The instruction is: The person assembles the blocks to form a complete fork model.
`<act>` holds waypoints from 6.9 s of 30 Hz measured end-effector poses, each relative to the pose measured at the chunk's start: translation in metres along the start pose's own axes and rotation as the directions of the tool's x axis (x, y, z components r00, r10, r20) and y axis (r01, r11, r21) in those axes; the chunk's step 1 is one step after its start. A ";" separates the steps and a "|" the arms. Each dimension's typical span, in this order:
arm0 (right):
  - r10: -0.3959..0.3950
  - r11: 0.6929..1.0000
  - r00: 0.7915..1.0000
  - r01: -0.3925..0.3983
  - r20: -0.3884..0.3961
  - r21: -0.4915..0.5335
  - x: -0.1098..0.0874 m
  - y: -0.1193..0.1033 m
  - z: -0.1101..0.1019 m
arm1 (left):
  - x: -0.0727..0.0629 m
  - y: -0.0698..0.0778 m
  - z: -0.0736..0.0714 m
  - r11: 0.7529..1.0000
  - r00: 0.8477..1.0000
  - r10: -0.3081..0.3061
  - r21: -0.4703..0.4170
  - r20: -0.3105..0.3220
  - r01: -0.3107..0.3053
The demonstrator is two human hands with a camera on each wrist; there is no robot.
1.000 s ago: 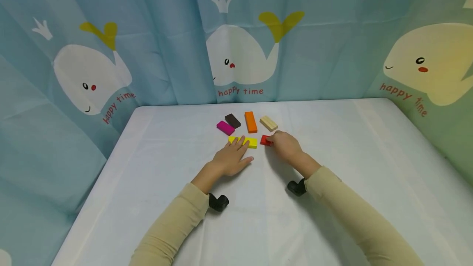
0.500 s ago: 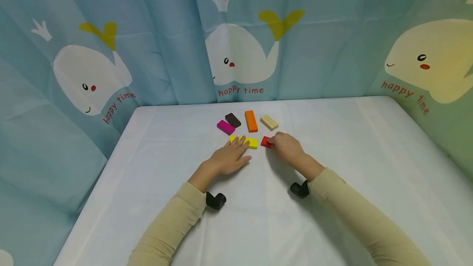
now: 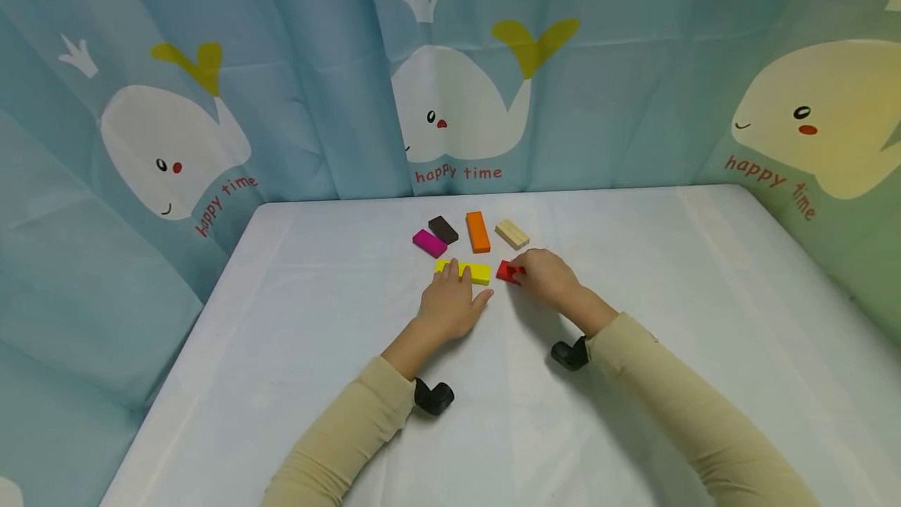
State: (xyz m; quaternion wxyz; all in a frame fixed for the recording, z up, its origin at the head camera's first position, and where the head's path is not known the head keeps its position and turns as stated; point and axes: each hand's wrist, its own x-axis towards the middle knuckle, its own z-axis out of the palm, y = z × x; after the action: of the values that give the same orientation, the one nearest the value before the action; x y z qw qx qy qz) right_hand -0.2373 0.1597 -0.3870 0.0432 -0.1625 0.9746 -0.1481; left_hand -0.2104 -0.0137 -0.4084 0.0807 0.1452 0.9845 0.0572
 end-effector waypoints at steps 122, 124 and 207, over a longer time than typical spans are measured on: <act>0.236 0.900 0.962 -0.270 0.136 0.341 -0.043 -0.002 0.006 | -0.011 -0.012 0.010 0.972 0.973 0.230 -0.051 -0.017 -0.231; 0.238 0.900 0.962 -0.270 0.131 0.343 -0.044 -0.002 0.007 | -0.011 -0.012 0.010 0.970 0.972 0.234 -0.056 -0.022 -0.235; 0.192 0.860 0.979 -0.199 0.063 0.470 -0.067 -0.005 0.018 | 0.002 -0.003 0.002 0.981 0.989 0.128 -0.138 -0.072 -0.137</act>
State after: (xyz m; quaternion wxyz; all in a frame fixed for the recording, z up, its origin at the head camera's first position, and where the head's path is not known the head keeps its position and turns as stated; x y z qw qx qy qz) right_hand -0.1700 0.1718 -0.4004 0.1031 -0.0484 0.9197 -0.3757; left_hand -0.2129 -0.0157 -0.4106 0.0561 0.2026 0.9680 0.1370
